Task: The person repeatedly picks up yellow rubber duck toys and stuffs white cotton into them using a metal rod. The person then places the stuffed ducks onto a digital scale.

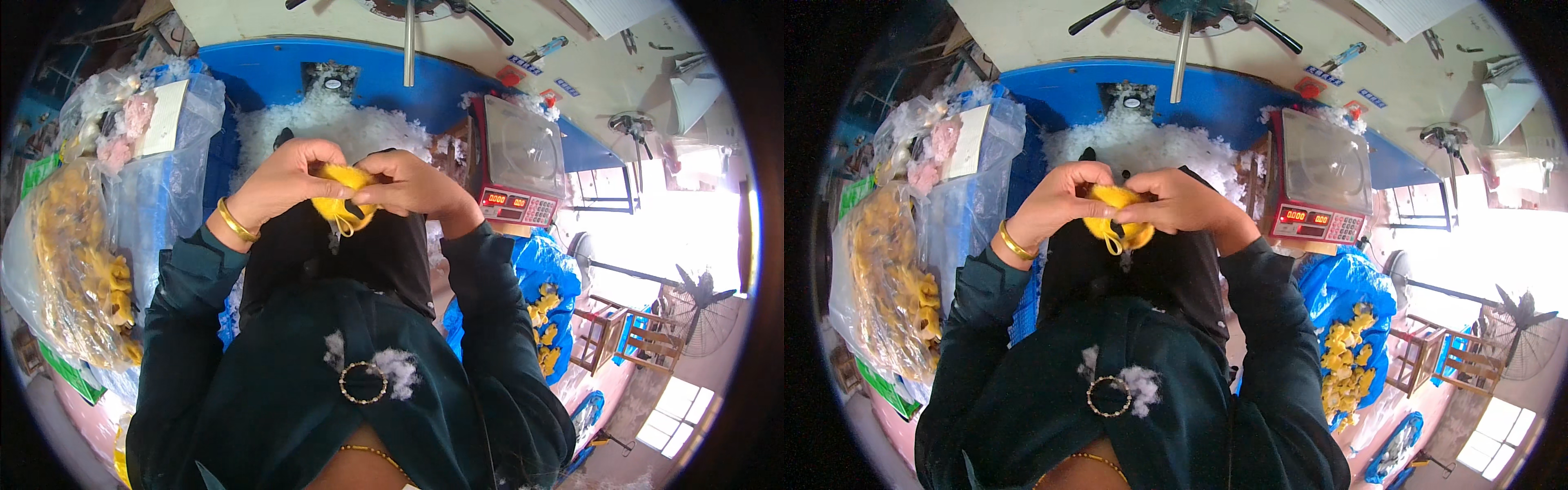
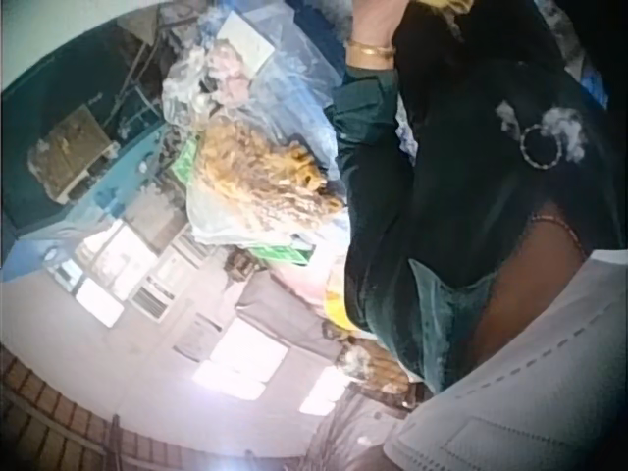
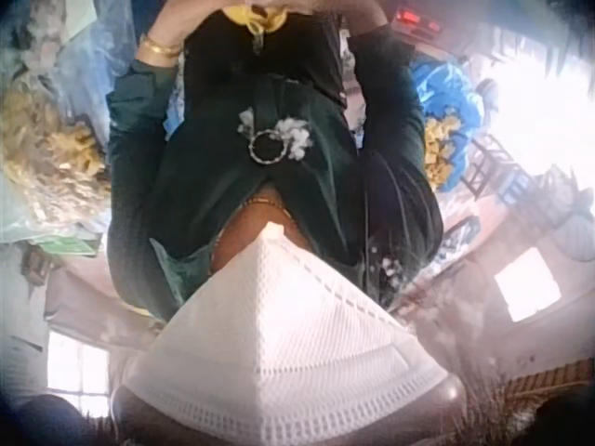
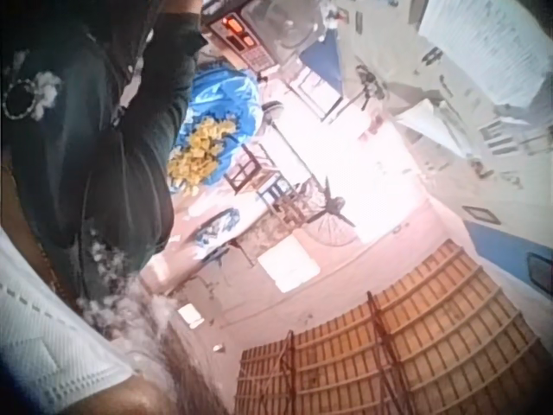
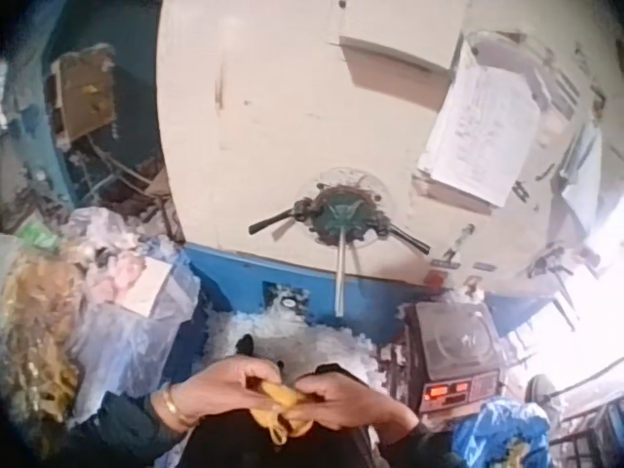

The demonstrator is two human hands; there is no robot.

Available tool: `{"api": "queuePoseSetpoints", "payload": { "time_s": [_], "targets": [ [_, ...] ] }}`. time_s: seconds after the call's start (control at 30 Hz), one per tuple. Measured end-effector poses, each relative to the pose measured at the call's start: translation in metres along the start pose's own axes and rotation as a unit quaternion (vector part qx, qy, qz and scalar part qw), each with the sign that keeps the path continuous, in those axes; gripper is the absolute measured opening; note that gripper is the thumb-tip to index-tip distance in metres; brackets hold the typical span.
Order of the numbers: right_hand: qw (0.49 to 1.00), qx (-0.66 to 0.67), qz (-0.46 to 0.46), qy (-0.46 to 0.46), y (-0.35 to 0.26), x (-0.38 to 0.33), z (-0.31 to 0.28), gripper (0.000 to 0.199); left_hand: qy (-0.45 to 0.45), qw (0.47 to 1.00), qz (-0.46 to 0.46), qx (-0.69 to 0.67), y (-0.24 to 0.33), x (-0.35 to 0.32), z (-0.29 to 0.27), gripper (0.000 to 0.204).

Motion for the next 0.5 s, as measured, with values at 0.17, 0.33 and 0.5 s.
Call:
{"api": "queuePoseSetpoints", "payload": {
  "time_s": [0.17, 0.33, 0.5],
  "targets": [
    [0.961, -0.164, -0.199, 0.104, -0.024, -0.010, -0.031, 0.017, -0.050, 0.992, -0.052, -0.104, 0.005, 0.002, 0.013, 0.021],
    [0.921, -0.257, -0.240, 0.167, -0.032, -0.021, -0.048, 0.014, 0.073, 0.996, -0.046, 0.034, -0.005, 0.023, -0.008, 0.017],
    [0.884, -0.366, -0.215, 0.194, -0.039, -0.029, -0.054, 0.013, -0.011, 0.997, -0.071, 0.014, -0.002, 0.038, 0.007, 0.019]
  ]
}}
Point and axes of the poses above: each hand's wrist, its own x-axis towards the middle knuckle, its own z-axis out of the palm, y = z × x, the point moved 9 cm from there along x, towards the middle knuckle, and after that the axes turned 1 degree about -z, right-handed, at the moved point
